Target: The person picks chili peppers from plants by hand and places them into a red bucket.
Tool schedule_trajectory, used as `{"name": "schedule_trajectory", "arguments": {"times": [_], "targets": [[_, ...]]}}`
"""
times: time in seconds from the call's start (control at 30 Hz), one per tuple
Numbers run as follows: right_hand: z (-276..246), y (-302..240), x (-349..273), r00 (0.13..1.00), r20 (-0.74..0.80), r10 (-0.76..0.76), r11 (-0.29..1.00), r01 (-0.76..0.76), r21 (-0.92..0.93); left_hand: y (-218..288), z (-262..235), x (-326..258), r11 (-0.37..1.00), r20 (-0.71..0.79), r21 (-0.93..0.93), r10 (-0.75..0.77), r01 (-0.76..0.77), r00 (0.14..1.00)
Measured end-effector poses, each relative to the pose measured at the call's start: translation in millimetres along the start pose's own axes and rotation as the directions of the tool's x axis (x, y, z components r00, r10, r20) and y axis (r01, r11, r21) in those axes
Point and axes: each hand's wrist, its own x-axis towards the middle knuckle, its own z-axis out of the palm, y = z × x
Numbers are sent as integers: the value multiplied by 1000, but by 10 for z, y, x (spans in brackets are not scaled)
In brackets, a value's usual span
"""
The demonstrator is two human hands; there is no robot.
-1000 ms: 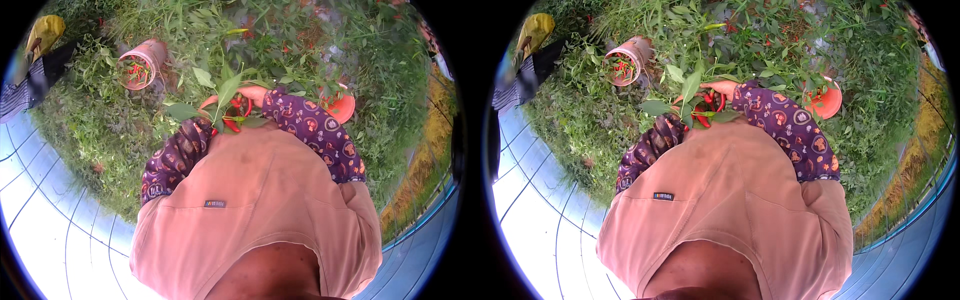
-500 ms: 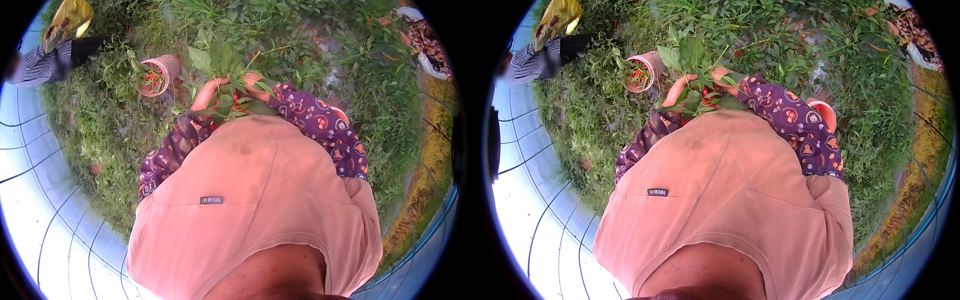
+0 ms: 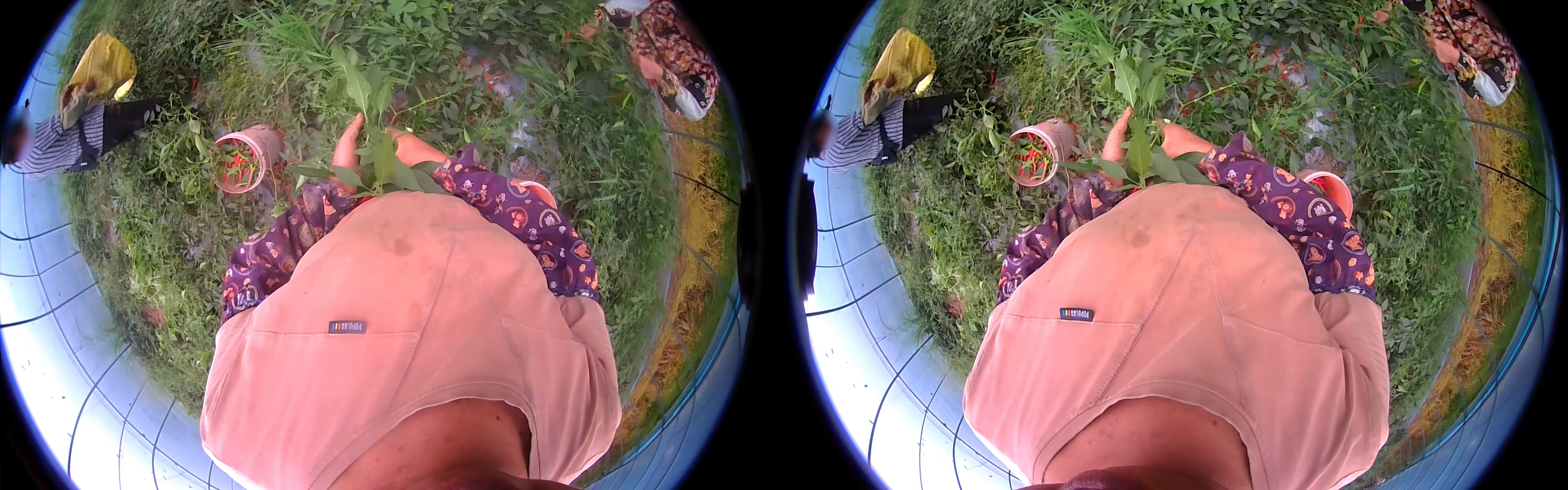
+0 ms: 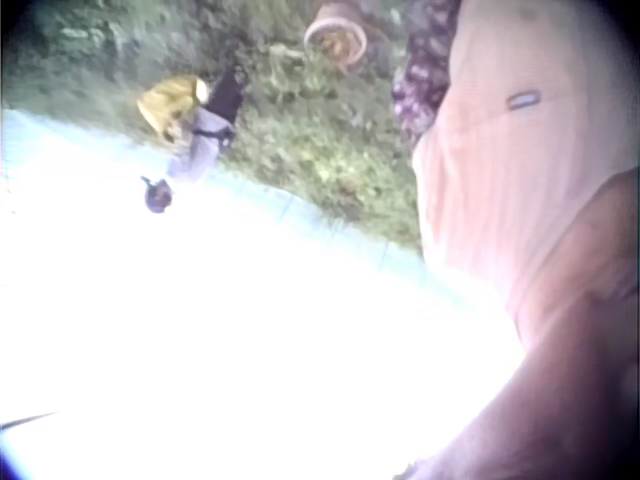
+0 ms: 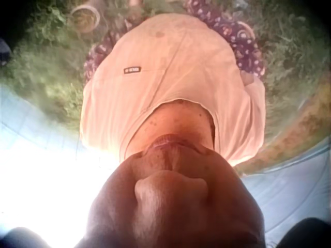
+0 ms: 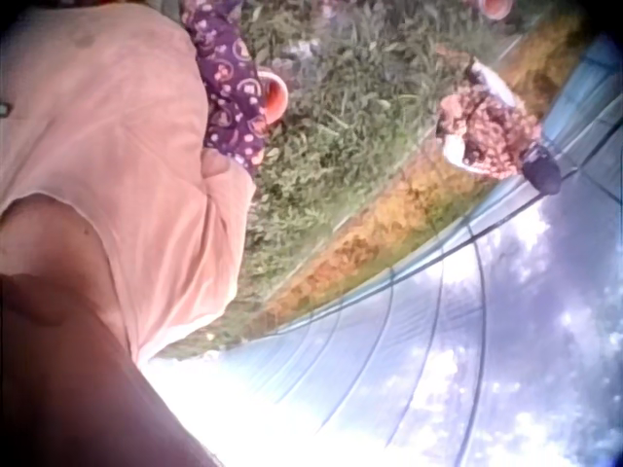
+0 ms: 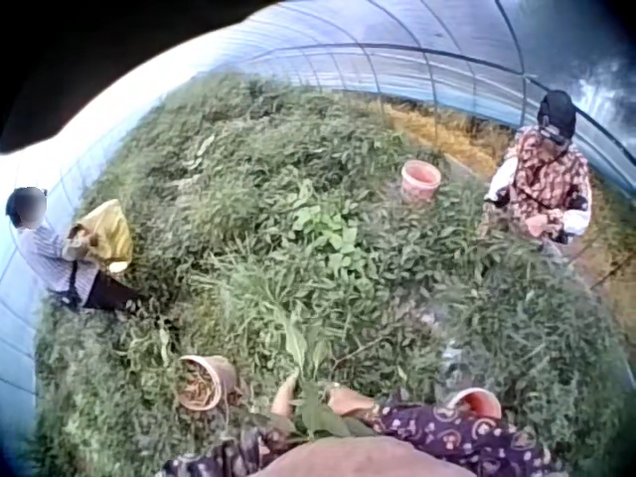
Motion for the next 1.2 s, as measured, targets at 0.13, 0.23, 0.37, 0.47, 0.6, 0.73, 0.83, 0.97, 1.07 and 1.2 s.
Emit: {"name": "schedule_trajectory", "arguments": {"times": [0.13,0.23,0.37,0.47,0.6,0.73,0.83,0.97,1.07,1.2], "targets": [[182,-235,-38,934,-104,-343,939,336,-79,57,107,-70,989,-70,-115,82,-89,994],[121,-282,-4,996,-48,-79,980,86,179,72,79,-123,996,-69,46,78,-75,995],[58,425,113,997,-74,21,784,30,619,66,272,-170,993,-70,70,-88,93,994],[169,-39,-66,995,-92,39,650,44,759,169,-2,-300,987,71,154,41,-52,997],[51,-211,-182,995,-97,-39,487,104,867,179,-75,-473,968,249,185,124,-172,961],[-63,-277,-349,1000,-5,12,216,2,976,345,-55,-797,959,302,226,97,-170,948],[-113,79,-194,987,-54,152,242,15,970,361,-123,-826,932,230,332,67,-143,971],[-71,-300,-321,998,7,59,301,-24,953,417,-62,-771,536,256,735,347,-414,903],[-161,-411,-351,992,-94,-81,724,123,679,485,396,-753,-222,604,794,395,-566,692],[11,-835,-265,974,-220,-48,686,192,701,437,706,-759,-232,667,736,408,-636,623]]}}
